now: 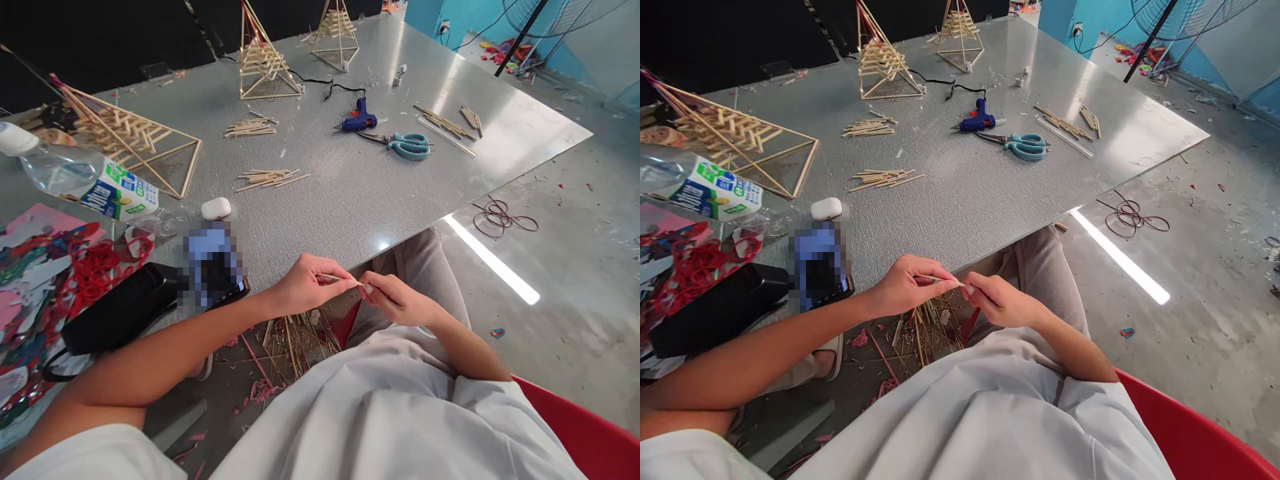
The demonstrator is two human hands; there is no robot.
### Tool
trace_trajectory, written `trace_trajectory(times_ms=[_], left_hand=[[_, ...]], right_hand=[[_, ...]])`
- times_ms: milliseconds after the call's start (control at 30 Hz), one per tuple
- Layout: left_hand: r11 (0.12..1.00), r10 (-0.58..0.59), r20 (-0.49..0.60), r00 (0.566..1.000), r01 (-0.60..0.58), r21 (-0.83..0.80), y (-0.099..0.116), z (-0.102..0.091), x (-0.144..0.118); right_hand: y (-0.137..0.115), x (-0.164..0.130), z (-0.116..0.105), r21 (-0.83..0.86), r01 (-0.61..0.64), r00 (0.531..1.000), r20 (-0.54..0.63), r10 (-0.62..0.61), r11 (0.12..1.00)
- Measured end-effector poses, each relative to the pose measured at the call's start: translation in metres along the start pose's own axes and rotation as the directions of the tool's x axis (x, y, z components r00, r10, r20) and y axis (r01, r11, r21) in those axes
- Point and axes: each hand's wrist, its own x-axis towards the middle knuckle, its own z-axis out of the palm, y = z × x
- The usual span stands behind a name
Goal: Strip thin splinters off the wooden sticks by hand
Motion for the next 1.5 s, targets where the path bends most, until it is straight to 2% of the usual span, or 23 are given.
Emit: trace_trajectory(times_ms=[200,367,500,633,867,1033,1267,1500], left_hand=[[0.997,0.056,-0.023,0.998,-0.054,0.058,-0.002,0.001,-0.001],[0.992,0.085,-0.025,0.996,-0.082,0.097,-0.002,0.001,0.000],[0.995,0.072,-0.003,0.997,-0.072,0.062,0.000,0.002,0.000],[0.998,0.061,0.010,0.998,-0.061,0.035,-0.001,0.002,0.001],[1.000,0.021,0.024,0.999,-0.021,-0.017,-0.001,0.001,0.000],[0.999,0.032,0.027,0.999,-0.032,0.005,-0.001,0.001,0.000],[0.997,0.066,0.010,0.998,-0.066,0.042,-0.002,0.002,0.000],[0.995,0.049,0.000,0.999,-0.048,0.090,-0.004,0.003,-0.003]], right_hand=[[-0.003,0.001,0.004,-0.047,-0.037,0.998,-0.043,0.035,0.998],[0.003,0.000,0.008,-0.010,-0.043,0.998,-0.049,0.042,0.999],[0.002,-0.003,0.004,0.084,-0.073,0.997,0.013,0.072,0.994],[-0.003,-0.005,-0.003,0.107,-0.069,0.995,0.073,0.062,0.992],[-0.001,-0.005,-0.005,0.120,-0.057,0.996,0.078,0.048,0.991],[0.003,-0.005,-0.004,0.093,-0.062,0.995,0.084,0.054,0.994],[0.010,-0.002,0.003,0.082,-0.021,0.999,0.033,0.018,0.996],[0.006,0.002,0.008,0.040,-0.026,1.000,-0.012,0.026,0.999]])
